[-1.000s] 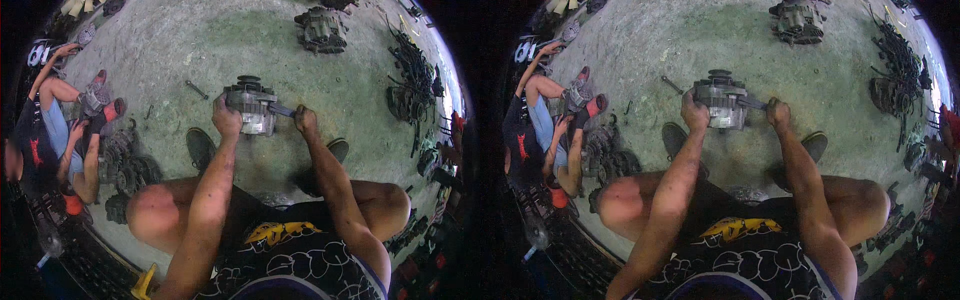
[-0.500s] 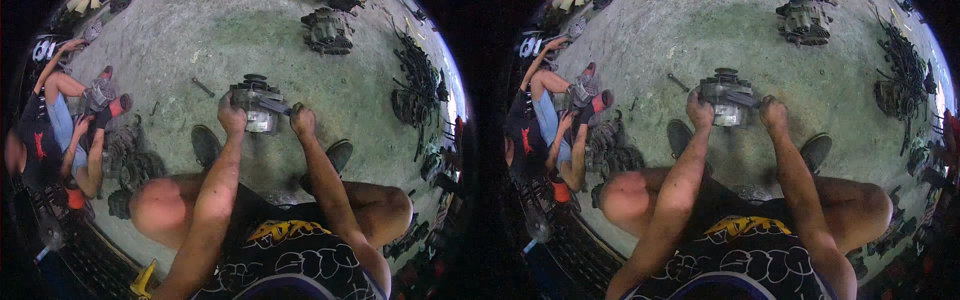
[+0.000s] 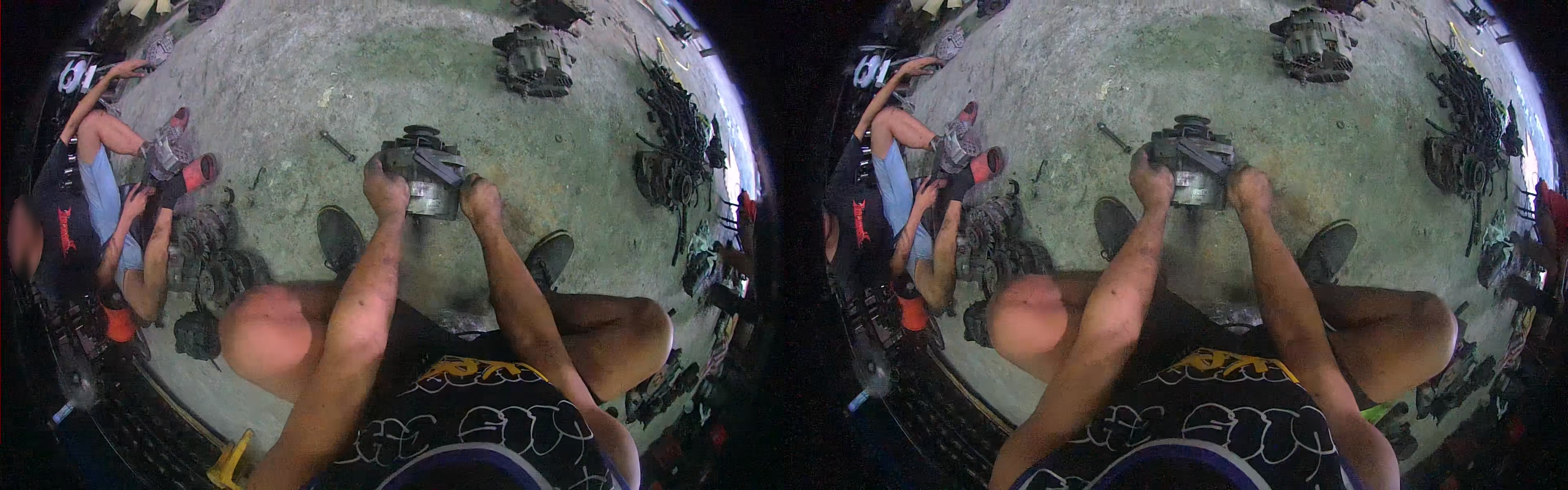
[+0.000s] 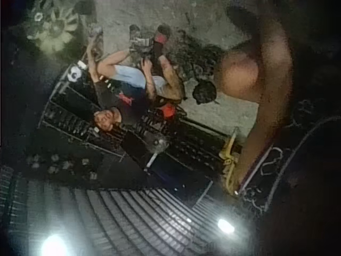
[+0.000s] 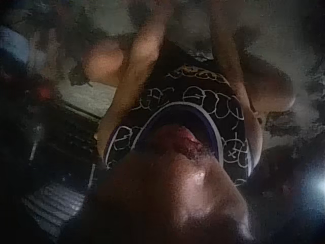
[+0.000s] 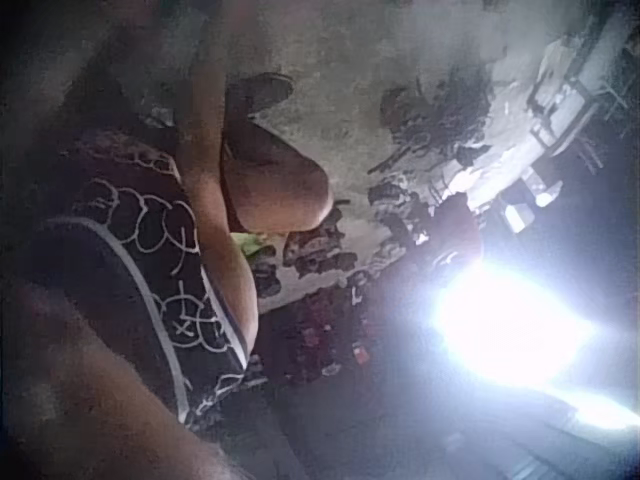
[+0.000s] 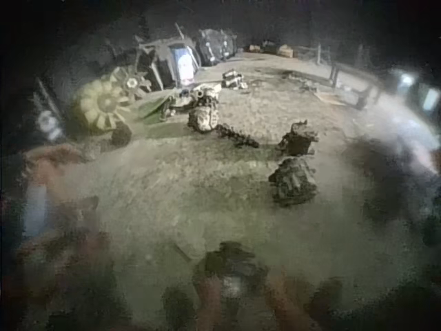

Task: The recorder is inspecting and cleaning car alternators using a metal file while seated on a shop floor.

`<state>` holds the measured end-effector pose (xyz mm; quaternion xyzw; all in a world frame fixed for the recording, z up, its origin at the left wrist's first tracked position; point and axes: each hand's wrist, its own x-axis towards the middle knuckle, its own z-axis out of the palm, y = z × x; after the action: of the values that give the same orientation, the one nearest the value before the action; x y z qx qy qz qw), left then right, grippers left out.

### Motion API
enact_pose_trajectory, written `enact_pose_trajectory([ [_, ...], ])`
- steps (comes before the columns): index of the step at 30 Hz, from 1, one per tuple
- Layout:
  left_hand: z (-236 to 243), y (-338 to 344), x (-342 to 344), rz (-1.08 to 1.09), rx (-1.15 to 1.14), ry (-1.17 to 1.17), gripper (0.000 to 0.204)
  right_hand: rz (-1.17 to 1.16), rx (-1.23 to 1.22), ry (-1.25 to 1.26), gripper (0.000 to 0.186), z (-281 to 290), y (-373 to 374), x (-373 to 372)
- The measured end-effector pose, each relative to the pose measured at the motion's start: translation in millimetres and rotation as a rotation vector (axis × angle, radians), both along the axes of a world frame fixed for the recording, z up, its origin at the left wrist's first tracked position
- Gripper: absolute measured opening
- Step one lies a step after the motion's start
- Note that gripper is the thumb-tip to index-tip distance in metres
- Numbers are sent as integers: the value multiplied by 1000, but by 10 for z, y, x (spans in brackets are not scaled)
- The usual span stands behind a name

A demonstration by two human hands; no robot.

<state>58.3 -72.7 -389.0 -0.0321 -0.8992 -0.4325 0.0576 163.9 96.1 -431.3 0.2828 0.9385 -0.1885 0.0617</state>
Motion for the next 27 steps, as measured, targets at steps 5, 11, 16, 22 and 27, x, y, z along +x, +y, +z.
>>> enact_pose_trajectory([
  [5, -78, -34, -46, 44, -8, 16, 40, 15, -59, -261, 43, 317, 273, 270],
  [11, -135, -120, -60, 46, 37, -25, 39, -340, -541, 233, 43, 850, -113, 572],
  [16, 38, -6, -23, 93, 227, -88, 39, -324, -590, 408, 33, 708, -619, 856],
  [22, -47, 20, -27, 54, 71, -82, 40, -28, -293, 285, 54, 857, -753, 320],
  [27, -398, -256, -152, 128, 54, -192, 40, 26, -346, 371, 49, 765, -987, 251],
])
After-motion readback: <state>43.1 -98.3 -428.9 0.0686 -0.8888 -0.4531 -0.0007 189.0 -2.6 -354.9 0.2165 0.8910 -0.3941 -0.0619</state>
